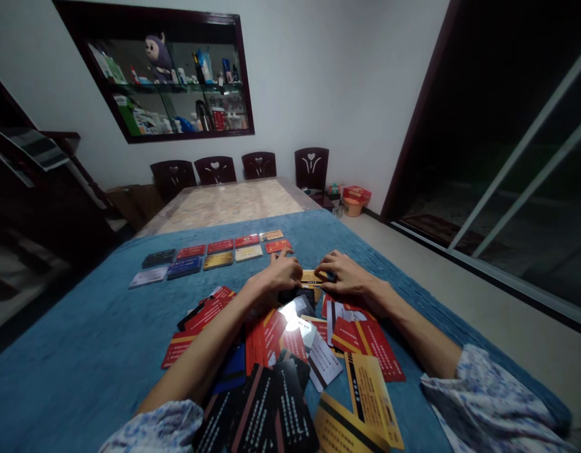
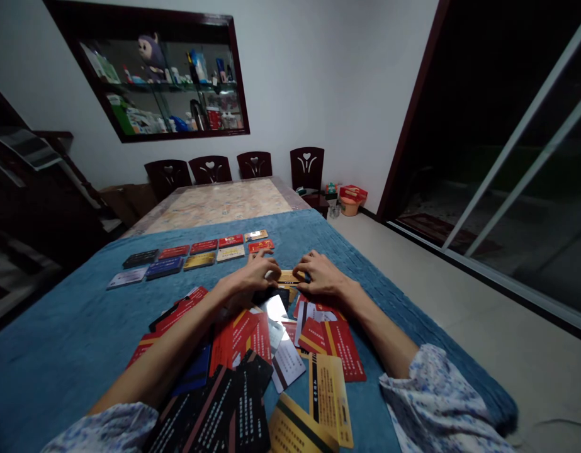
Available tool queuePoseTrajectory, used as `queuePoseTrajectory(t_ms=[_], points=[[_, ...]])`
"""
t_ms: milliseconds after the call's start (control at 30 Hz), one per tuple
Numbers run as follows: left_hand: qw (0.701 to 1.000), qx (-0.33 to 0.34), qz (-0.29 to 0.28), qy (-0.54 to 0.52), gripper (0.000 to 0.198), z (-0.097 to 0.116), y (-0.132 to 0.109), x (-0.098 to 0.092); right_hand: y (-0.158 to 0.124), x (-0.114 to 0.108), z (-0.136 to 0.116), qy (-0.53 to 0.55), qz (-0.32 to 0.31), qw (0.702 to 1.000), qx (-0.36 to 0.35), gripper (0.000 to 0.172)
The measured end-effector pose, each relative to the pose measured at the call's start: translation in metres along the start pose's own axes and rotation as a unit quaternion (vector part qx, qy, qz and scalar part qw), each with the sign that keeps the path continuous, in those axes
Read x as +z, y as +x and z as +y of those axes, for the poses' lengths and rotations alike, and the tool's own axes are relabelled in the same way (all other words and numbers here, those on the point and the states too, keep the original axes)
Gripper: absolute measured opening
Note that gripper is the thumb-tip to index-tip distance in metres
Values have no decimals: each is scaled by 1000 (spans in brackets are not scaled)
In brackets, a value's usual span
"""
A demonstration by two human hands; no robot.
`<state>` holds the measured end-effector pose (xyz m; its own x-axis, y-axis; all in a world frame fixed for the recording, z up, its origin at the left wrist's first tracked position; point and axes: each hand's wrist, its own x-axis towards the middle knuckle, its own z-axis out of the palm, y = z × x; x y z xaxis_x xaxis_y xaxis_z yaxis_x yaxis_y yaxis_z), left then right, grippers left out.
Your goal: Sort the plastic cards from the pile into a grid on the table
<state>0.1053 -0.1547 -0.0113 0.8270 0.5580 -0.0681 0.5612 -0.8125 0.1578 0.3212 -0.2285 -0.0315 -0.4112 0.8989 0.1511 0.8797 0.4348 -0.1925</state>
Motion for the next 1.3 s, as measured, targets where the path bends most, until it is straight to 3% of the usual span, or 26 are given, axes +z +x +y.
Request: queuePoseTrajectory(t_ms=[533,933,1300], points=[[1000,4,-29,-9,22,5,-4,-10,-5,4,6,23,65,994,-85,21],[999,-4,28,-28,31,-3,3,-2,-4,13,11,46,135,989,-36,34],[992,5,115,-58,32,-11,7,6,-1,22,11,5,171,985,32,31]])
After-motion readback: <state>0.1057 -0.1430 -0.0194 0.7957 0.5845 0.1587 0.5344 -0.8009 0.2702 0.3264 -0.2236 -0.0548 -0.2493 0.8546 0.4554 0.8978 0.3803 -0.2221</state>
